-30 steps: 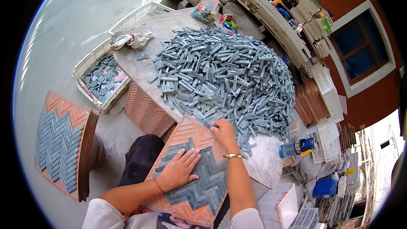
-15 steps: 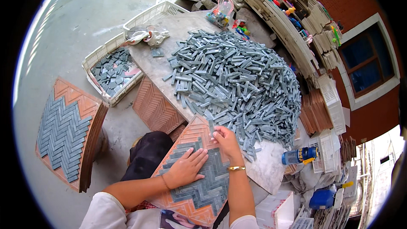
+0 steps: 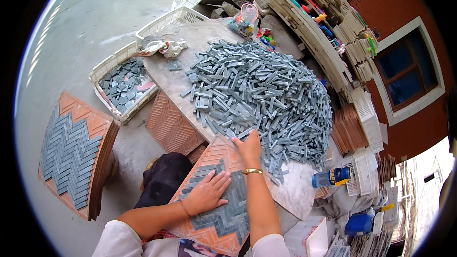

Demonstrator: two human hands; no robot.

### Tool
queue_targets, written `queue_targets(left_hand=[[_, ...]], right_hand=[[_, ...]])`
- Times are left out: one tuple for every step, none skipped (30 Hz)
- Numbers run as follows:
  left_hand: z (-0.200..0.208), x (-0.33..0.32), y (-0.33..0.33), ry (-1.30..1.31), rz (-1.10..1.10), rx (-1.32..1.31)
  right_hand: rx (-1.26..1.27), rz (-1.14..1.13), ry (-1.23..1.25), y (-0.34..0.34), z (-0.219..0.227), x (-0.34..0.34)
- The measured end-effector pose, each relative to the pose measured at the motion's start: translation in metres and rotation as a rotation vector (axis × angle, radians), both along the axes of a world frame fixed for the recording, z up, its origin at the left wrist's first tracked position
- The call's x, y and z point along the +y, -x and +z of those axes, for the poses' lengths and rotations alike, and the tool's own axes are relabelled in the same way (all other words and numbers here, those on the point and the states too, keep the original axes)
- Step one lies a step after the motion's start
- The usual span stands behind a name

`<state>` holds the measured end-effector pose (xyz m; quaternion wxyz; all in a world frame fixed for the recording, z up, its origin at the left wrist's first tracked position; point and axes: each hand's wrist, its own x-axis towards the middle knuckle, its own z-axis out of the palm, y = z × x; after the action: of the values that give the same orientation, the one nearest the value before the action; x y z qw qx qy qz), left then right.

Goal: The person arranges small gray rectangular tiles by hand onto an orange board to form a herringbone pattern. The person picks tiles from a nearby pile, places them in sequence, and occasionally adjusts their position before completing the board.

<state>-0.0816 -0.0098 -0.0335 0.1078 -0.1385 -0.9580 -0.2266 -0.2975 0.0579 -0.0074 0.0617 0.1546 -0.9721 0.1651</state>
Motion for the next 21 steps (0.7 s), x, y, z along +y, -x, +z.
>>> queue_targets(left_hand=[[0.000, 0.001, 0.001, -0.002, -0.004, 0.004], [-0.001, 0.001, 0.000, -0.006, -0.002, 0.002], [-0.001, 0.002, 0.001, -0.012, -0.004, 0.006], [-0.001, 0.002, 0.001, -0.013, 0.001, 0.011], [-0.001, 0.001, -0.001, -0.014, 0.007, 0.011], [-0.001, 0.001, -0.001, -0.015, 0.012, 0.011], [-0.001, 0.002, -0.001, -0.020, 0.011, 0.012], [-0.002, 0.001, -0.001, -0.020, 0.011, 0.010], [-0.002, 0.000, -0.001, -0.019, 0.012, 0.008], [-0.002, 0.000, -0.002, -0.032, 0.018, 0.015], [0.000, -0.001, -0.002, -0.040, 0.017, 0.024], [0.002, -0.001, -0.002, -0.049, 0.018, 0.034], [0.002, 0.000, -0.001, -0.041, 0.009, 0.032], [0.001, 0.000, -0.001, -0.031, 0.004, 0.023], [0.000, -0.001, -0.002, -0.020, -0.001, 0.015], [0.000, -0.003, -0.005, -0.032, -0.008, 0.011], [0.001, -0.005, -0.009, -0.046, -0.022, 0.009], [0.002, -0.006, -0.014, -0.060, -0.036, 0.007], [0.004, -0.009, -0.019, -0.066, -0.045, -0.003], [0.007, -0.012, -0.025, -0.070, -0.054, -0.011], [0.009, -0.016, -0.031, -0.075, -0.065, -0.019]], right_hand=[[0.060, 0.001, 0.043, 0.007, -0.010, 0.008], [0.044, 0.093, 0.074, 0.013, -0.015, 0.016], [-0.093, 0.072, 0.266, 0.017, -0.018, 0.026], [-0.231, 0.048, 0.457, 0.022, -0.021, 0.036], [-0.374, 0.022, 0.648, 0.020, -0.015, 0.038], [-0.479, -0.047, 0.726, 0.017, -0.007, 0.042], [-0.548, -0.041, 0.825, 0.013, -0.003, 0.047], [-0.619, -0.034, 0.928, 0.006, 0.001, 0.049], [-0.690, -0.027, 1.031, 0.000, 0.004, 0.051], [-0.742, -0.055, 1.015, -0.005, 0.007, 0.050], [-0.779, -0.023, 1.011, -0.007, 0.006, 0.051], [-0.816, 0.010, 1.006, -0.008, 0.006, 0.052], [-0.854, 0.044, 1.000, -0.010, 0.006, 0.053], [-0.811, 0.090, 0.908, -0.017, 0.011, 0.047], [-0.792, 0.184, 0.818, -0.020, 0.012, 0.042], [-0.772, 0.277, 0.727, -0.023, 0.011, 0.038], [-0.744, 0.363, 0.636, -0.026, 0.013, 0.036], [-0.727, 0.386, 0.619, -0.031, 0.016, 0.029], [-0.724, 0.435, 0.584, -0.035, 0.012, 0.026], [-0.718, 0.483, 0.549, -0.039, 0.009, 0.023], [-0.711, 0.530, 0.514, -0.042, 0.007, 0.020]])
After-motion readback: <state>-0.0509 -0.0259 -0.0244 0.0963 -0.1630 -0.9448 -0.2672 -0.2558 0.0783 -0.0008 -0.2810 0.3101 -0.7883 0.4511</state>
